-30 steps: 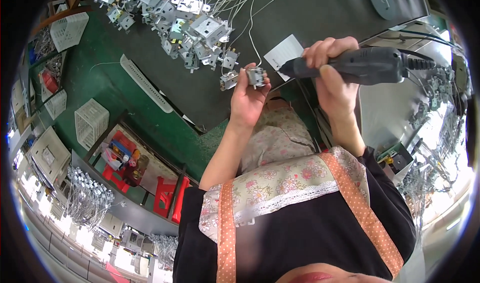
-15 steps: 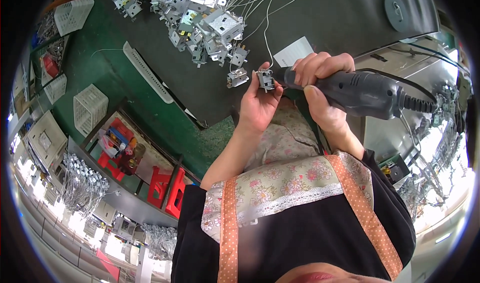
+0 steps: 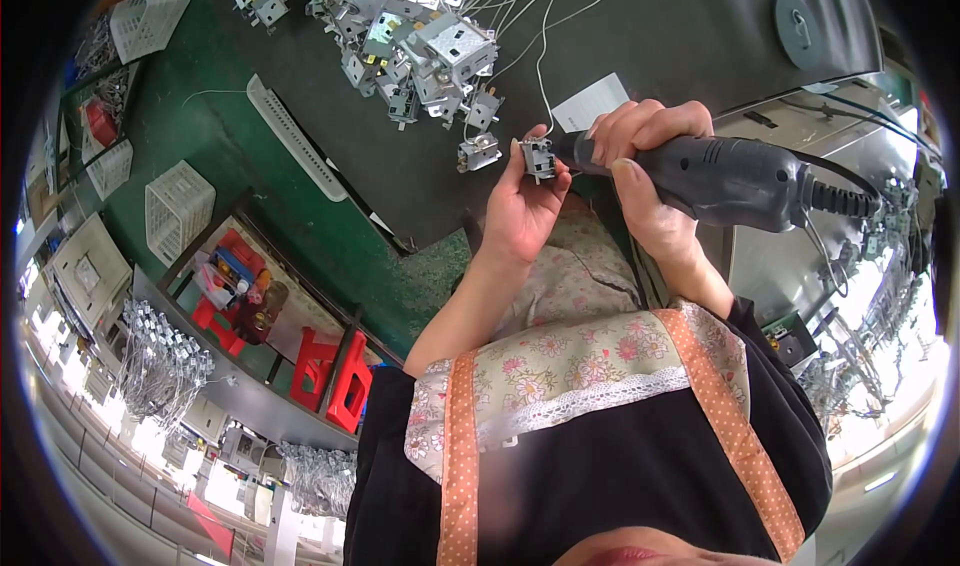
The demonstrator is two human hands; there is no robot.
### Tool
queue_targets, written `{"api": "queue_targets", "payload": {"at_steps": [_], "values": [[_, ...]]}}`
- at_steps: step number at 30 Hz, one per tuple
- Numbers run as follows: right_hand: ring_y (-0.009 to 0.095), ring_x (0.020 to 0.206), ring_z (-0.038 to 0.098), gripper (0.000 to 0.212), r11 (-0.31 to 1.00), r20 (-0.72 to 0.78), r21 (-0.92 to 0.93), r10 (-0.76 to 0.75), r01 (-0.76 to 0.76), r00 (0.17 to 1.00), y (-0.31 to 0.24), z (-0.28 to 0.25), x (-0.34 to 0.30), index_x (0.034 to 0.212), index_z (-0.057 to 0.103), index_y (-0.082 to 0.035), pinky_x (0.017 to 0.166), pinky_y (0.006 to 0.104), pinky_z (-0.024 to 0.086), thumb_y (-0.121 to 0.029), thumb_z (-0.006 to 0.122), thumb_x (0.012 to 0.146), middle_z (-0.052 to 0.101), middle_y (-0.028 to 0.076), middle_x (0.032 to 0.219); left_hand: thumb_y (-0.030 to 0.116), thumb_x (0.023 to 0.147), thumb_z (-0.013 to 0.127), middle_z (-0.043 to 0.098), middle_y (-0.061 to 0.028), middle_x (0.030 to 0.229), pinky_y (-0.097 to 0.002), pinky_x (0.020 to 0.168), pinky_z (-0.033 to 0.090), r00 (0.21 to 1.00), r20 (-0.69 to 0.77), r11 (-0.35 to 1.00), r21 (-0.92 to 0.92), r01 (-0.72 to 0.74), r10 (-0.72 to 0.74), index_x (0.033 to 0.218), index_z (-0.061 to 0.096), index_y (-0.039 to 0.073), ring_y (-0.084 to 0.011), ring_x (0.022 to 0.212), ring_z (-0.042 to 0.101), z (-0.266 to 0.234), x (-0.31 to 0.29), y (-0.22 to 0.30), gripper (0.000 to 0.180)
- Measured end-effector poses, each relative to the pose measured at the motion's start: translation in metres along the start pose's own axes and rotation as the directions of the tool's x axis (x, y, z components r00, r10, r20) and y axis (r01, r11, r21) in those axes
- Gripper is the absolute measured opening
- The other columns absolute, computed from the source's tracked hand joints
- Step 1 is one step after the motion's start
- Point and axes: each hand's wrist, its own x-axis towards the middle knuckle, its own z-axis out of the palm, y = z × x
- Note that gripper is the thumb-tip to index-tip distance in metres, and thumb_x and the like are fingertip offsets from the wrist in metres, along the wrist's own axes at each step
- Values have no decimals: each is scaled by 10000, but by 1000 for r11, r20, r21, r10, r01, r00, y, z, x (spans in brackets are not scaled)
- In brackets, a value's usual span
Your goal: The person gathers a bundle of wires, picks up a power tool, and uses it to process several metal components one by one.
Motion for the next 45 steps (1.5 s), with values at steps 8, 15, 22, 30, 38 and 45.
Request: {"api": "queue_targets", "payload": {"at_steps": [8,15,22,30,38,45], "values": [[190,759,508,269,999,-31,-24,33,-33,999,-2,0,1,990,402,-82,839,403,441,-52,634,857,523,73,814,330,1022,475,642,-79,953,-322,780,550,1000,-12,1000,-18,2,-2,1285,525,71,-193,856,645,-5,3,-2,373],[191,794,555,249,997,-166,-52,39,-48,985,16,7,12,985,438,-59,785,361,467,1,630,838,564,71,813,296,1026,487,600,-129,1122,-339,835,511,958,106,707,654,-268,266,1335,441,41,-227,938,616,-34,18,-18,404],[48,692,532,131,886,-129,-271,355,-377,926,81,-15,5,898,602,-20,612,209,426,39,686,816,590,-16,798,147,882,688,409,-190,1302,-363,847,463,635,549,-391,835,-388,543,1369,360,-10,-267,1002,542,-47,-22,-3,608],[47,723,538,142,897,-249,-238,316,-374,916,78,-18,4,937,597,-10,637,214,433,18,695,839,588,-18,823,143,820,775,488,-110,1128,-298,774,469,633,299,-129,945,-300,714,1237,473,17,-181,912,538,-76,15,26,530],[142,787,621,152,944,-343,-43,294,-327,892,85,-32,6,978,580,0,724,275,489,-6,671,856,634,54,872,126,933,651,648,-101,1064,-223,632,475,953,58,882,364,-299,299,1026,592,63,-126,773,595,-21,-11,14,127],[182,812,595,196,984,-282,137,153,-118,947,30,-2,-6,986,499,-10,801,340,489,58,612,842,597,87,883,122,881,695,666,-46,808,-255,630,482,754,364,-116,925,-362,547,1021,622,27,-91,715,593,-37,3,15,184]]}}
